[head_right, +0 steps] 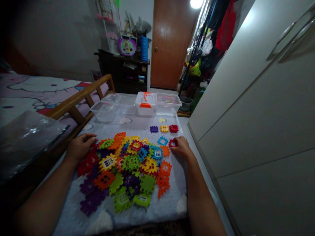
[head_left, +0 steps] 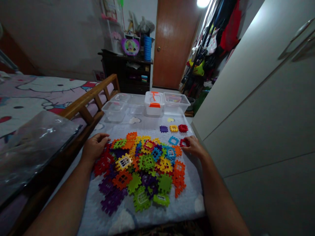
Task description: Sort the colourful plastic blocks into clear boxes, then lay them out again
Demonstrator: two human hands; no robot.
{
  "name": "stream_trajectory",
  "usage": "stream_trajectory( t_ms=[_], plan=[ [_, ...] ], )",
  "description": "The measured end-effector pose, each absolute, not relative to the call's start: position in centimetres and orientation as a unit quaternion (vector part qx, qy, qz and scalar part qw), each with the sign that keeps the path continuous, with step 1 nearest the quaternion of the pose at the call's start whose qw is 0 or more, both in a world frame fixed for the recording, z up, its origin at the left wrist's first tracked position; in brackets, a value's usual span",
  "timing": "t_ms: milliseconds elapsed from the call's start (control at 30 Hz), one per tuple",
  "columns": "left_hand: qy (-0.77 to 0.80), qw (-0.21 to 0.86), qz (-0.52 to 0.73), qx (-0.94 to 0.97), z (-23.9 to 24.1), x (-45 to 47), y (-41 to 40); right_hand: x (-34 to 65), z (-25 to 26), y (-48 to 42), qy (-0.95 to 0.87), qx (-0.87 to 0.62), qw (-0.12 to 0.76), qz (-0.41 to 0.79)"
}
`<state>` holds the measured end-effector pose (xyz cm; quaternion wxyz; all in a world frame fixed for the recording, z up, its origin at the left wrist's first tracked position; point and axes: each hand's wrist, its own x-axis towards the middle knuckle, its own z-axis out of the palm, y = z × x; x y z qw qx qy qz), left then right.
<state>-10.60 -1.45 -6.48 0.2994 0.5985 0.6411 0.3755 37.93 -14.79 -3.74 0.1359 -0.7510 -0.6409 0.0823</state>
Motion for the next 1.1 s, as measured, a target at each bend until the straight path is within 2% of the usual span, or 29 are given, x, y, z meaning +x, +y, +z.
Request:
stream_trajectory(
  t_ms=[167, 533, 867, 1100],
  plan=[
    [0.644, 0.283, 0.368, 0.608, -6.7, -10.7, -1.3, 37.6, -3.2, -14.8, -0.635, -0.757, 0.122, 0.092],
    [0.650, 0.306, 0.368, 0.591, -5.2, -9.9, -2.0, 37.1, -2.0, -14.3, -0.630, -0.770, 0.029, 0.096],
    [0.655, 0.296, 0.351, 0.599, -5.5, -10.4, -1.7, 39.8, -0.2, -10.4, -0.641, -0.760, 0.104, 0.041],
    [0.653, 0.306, 0.358, 0.593, -5.6, -10.4, -1.7, 41.9, 0.8, -5.3, -0.645, -0.760, 0.051, 0.067]
  ],
)
